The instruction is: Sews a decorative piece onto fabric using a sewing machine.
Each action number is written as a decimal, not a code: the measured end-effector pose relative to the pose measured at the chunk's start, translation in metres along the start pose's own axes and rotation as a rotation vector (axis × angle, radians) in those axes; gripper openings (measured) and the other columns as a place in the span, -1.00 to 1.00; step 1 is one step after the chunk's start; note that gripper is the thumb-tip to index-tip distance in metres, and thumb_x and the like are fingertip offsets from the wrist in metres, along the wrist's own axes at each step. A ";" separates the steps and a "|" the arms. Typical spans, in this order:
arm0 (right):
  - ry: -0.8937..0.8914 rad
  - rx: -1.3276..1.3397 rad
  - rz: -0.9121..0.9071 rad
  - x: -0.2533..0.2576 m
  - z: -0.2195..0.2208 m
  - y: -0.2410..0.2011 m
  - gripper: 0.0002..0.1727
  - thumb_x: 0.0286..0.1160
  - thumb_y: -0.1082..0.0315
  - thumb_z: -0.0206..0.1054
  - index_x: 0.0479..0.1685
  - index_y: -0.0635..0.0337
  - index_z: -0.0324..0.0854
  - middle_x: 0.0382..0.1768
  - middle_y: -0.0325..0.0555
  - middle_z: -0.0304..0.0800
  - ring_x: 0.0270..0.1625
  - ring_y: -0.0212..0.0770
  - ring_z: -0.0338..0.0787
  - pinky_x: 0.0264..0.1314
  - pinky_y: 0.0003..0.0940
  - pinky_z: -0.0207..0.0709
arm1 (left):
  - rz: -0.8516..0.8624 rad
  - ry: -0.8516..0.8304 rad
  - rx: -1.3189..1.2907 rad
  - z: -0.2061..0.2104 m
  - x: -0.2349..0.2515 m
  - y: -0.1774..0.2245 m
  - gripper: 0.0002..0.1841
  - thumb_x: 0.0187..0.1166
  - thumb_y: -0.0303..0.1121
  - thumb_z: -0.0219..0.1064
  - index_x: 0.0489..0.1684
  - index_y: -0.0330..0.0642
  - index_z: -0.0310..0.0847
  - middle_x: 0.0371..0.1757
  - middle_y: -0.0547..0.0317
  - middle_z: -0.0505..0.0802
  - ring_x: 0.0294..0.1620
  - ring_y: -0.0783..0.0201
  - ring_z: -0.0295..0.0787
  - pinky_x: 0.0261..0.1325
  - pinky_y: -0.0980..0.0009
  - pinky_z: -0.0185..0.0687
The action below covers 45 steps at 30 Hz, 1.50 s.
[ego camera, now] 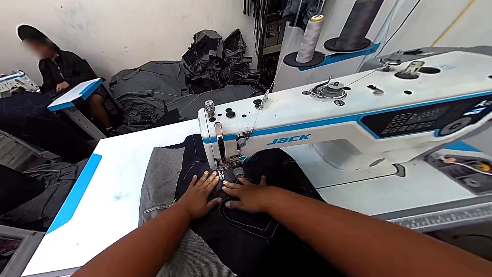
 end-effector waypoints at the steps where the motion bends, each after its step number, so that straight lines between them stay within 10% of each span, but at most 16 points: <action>1: -0.017 0.048 0.093 -0.002 -0.001 -0.013 -0.22 0.81 -0.27 -0.15 0.91 -0.07 0.05 0.94 -0.29 -0.14 0.95 0.25 -0.38 0.57 0.80 -0.61 | 0.009 -0.026 0.007 0.000 0.000 0.000 -0.25 0.87 0.05 -0.08 0.95 -0.14 -0.21 0.98 0.15 -0.12 0.98 0.09 -0.51 0.87 -0.20 -0.68; 4: 0.118 0.129 0.199 -0.004 0.018 -0.035 -0.03 0.70 -0.44 -0.21 0.97 -0.03 -0.21 0.97 -0.12 -0.36 0.92 0.38 -0.56 0.54 0.84 -0.70 | -0.029 -0.083 0.046 0.000 0.003 -0.001 -0.22 0.85 0.08 -0.07 0.96 -0.11 -0.27 0.98 0.18 -0.17 0.98 0.12 -0.56 0.87 -0.19 -0.70; 12: 0.329 -0.152 -0.199 0.011 0.003 0.024 -0.22 0.76 -0.29 -0.04 0.87 -0.10 0.17 0.89 -0.29 0.08 0.96 0.08 -0.18 0.69 0.68 -0.60 | -0.268 -0.095 -0.204 -0.006 0.004 0.019 -0.19 0.86 0.13 -0.13 0.95 -0.15 -0.34 0.98 0.10 -0.28 0.97 0.00 -0.65 0.82 -0.30 -0.76; 17: 0.263 -0.230 -0.268 0.016 -0.004 0.034 -0.22 0.77 -0.30 -0.10 0.88 -0.13 0.14 0.89 -0.23 0.09 0.96 0.05 -0.20 0.73 0.63 -0.63 | 0.017 -0.219 0.161 -0.038 0.009 0.007 -0.44 0.92 -0.12 -0.12 0.88 -0.05 0.12 0.91 0.10 0.18 0.91 -0.03 -0.01 0.80 -0.18 -0.05; 22: 0.207 -0.257 -0.343 0.022 -0.018 0.044 -0.24 0.79 -0.25 -0.04 0.89 -0.12 0.13 0.88 -0.20 0.12 0.96 0.05 -0.14 0.76 0.58 -0.63 | 0.181 -0.057 0.075 -0.012 0.004 -0.016 -0.35 0.89 -0.02 -0.17 0.93 -0.04 -0.03 0.96 0.15 0.04 0.98 0.05 -0.38 0.85 -0.28 -0.67; 28: 0.086 -0.361 -0.161 0.020 -0.062 0.051 -0.42 0.83 -0.06 0.07 0.67 0.03 0.48 0.52 0.15 0.62 0.61 0.21 0.53 0.62 0.24 0.29 | -0.209 -0.021 -0.079 -0.004 -0.004 0.010 -0.30 0.89 0.07 -0.24 0.97 -0.02 -0.23 0.98 0.18 -0.11 0.98 -0.01 -0.47 0.82 -0.35 -0.69; 31: 0.181 -0.212 0.172 0.005 -0.069 0.037 -0.54 0.78 0.18 0.17 0.49 0.25 0.59 0.46 0.30 0.63 0.60 0.33 0.51 0.60 0.41 0.23 | -0.360 -0.081 -0.113 -0.003 -0.006 0.026 -0.24 0.88 0.12 -0.23 0.97 -0.07 -0.36 0.98 0.12 -0.23 0.97 -0.07 -0.54 0.83 -0.35 -0.63; 35: 0.204 -0.024 0.111 -0.011 -0.007 -0.004 -0.37 0.90 -0.03 -0.15 0.88 -0.05 0.13 0.92 -0.24 -0.03 0.96 0.16 -0.29 0.66 0.72 -0.66 | -0.314 -0.098 -0.046 -0.004 -0.014 0.029 -0.21 0.87 0.13 -0.19 0.96 -0.10 -0.37 0.98 0.07 -0.22 0.97 -0.09 -0.48 0.84 -0.30 -0.45; 45: 0.284 -0.107 -0.242 0.020 -0.018 0.049 -0.45 0.87 -0.02 -0.01 0.77 -0.18 0.38 0.83 -0.26 0.26 0.95 -0.01 -0.12 0.76 0.55 -0.71 | -0.496 -0.087 -0.046 -0.001 -0.004 0.050 -0.08 0.80 0.28 -0.27 0.93 -0.28 -0.43 0.95 -0.17 -0.23 0.95 -0.25 -0.48 0.81 -0.37 -0.38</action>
Point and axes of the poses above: each hand's wrist, its own x-axis towards the middle knuckle, its own z-axis out of the palm, y = z × x, the point moved 8 cm from there along x, towards the middle knuckle
